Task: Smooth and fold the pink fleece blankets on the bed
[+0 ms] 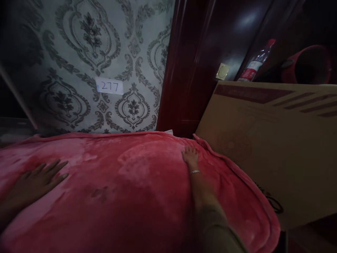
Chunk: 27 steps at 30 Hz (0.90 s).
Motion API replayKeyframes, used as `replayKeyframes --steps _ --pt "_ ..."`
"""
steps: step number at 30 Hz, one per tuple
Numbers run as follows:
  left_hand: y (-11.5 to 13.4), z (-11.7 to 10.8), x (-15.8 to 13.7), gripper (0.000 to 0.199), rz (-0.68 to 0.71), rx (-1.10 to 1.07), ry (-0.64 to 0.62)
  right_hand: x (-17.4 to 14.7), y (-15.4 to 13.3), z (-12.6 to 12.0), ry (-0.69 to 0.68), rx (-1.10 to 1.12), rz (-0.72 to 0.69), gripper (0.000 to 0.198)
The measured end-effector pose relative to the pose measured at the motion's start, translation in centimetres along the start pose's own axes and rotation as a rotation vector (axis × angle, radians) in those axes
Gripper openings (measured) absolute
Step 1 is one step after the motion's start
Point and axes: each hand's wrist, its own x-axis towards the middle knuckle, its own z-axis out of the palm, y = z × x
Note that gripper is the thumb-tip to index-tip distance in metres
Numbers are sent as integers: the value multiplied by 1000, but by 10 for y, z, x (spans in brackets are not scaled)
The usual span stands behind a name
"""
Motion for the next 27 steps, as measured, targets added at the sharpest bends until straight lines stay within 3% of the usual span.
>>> replayKeyframes --steps 3,5,11,15,19,22,24,27 --pt "13 -13 -4 68 -61 47 -108 -8 11 -1 -12 -13 84 61" --pt "20 -20 -8 68 -58 6 -122 -17 -3 0 -22 -15 50 61" --pt "25 -28 -16 65 -70 -47 -95 -85 -98 14 -93 50 -525 58" --pt "37 -40 -7 65 -37 -90 -150 -126 -130 27 -107 59 -596 58" --pt "100 -49 15 64 241 -192 -168 -136 -130 34 -47 57 -584 58" --pt "168 -41 26 62 509 -260 -214 -134 -126 36 -27 58 -603 58" --pt "206 -30 29 62 613 -274 -238 -133 -124 37 -26 57 -611 58" --pt "229 -14 35 59 676 -266 -256 -131 -123 40 -26 53 -613 57"
